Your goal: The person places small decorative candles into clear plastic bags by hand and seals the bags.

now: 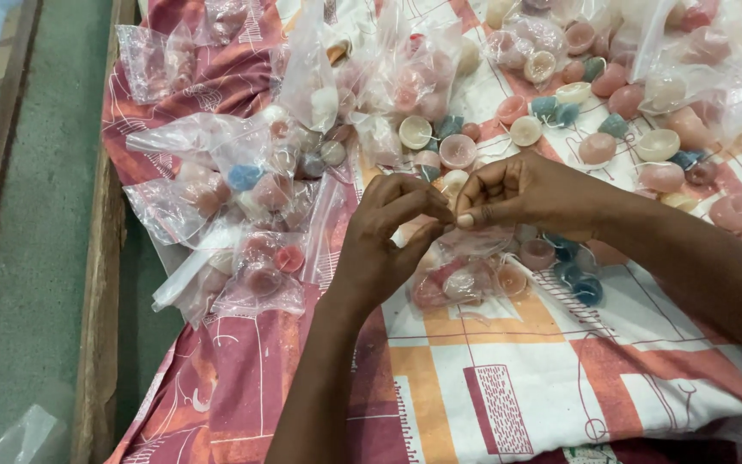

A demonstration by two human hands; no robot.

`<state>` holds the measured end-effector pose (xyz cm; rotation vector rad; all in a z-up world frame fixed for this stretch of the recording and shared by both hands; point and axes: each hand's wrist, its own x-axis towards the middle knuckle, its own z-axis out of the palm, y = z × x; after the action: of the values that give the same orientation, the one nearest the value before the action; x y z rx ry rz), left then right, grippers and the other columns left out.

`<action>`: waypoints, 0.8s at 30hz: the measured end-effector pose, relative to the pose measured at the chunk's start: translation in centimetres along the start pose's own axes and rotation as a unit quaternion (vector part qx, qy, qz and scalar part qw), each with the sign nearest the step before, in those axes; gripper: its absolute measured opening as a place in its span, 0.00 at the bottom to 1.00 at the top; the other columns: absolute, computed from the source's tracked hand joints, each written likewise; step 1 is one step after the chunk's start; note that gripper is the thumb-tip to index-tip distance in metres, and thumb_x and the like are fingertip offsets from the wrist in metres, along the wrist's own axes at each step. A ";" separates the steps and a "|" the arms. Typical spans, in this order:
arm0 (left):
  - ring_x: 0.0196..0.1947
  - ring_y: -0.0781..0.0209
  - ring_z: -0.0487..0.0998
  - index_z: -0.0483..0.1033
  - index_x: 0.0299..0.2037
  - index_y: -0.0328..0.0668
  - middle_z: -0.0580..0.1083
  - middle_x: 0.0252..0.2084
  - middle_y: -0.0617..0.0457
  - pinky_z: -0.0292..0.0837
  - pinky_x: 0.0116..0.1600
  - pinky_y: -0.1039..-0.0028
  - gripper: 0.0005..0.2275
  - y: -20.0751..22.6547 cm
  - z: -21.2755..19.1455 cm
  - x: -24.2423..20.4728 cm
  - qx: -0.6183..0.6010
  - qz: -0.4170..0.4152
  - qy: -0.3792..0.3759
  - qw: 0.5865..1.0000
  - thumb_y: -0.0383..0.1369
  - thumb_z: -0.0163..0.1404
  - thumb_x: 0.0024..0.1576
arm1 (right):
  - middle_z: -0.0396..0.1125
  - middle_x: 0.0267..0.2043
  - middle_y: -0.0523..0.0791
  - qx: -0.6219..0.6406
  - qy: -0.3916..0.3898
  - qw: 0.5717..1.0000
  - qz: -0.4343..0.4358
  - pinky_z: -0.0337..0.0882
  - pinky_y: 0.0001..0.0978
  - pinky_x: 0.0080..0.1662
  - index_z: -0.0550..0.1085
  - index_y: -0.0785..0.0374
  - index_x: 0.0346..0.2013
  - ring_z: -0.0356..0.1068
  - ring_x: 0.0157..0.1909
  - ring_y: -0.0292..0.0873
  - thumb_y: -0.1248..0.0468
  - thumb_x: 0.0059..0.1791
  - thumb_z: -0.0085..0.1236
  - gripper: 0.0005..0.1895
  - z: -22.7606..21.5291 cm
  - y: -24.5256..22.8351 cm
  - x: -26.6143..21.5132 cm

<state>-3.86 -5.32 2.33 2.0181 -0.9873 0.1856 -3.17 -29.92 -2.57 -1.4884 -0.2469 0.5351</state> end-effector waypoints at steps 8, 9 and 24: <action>0.54 0.58 0.76 0.80 0.41 0.45 0.76 0.46 0.57 0.72 0.58 0.67 0.09 -0.3 0.2 -0.1 -0.007 0.001 -0.010 1.000 0.23 0.62 0.52 | 0.74 0.42 0.44 0.098 -0.026 0.995 0.016 0.74 0.25 0.50 0.77 0.68 0.42 0.74 0.45 0.35 0.69 0.48 0.61 0.09 -0.5 0.5 0.2; 0.54 0.59 0.77 0.80 0.41 0.45 0.76 0.46 0.58 0.73 0.58 0.68 0.09 -0.3 0.3 -0.2 -0.021 -0.009 -0.008 1.000 0.24 0.62 0.53 | 0.74 0.42 0.44 0.094 -0.013 0.996 0.007 0.74 0.25 0.50 0.76 0.68 0.42 0.74 0.45 0.35 0.70 0.47 0.62 0.10 -0.5 0.4 0.3; 0.49 0.58 0.76 0.82 0.43 0.47 0.75 0.44 0.56 0.72 0.55 0.66 0.09 0.1 0.3 -0.1 0.006 -0.004 -0.034 0.999 0.28 0.64 0.53 | 0.72 0.34 0.42 0.072 -0.032 0.997 0.024 0.70 0.23 0.38 0.73 0.66 0.46 0.71 0.37 0.33 0.73 0.41 0.69 0.21 -0.6 0.3 0.4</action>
<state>-4.08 -5.51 2.12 2.0497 -1.0238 0.1184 -2.60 -30.28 -3.02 -1.3419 -0.2192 0.6274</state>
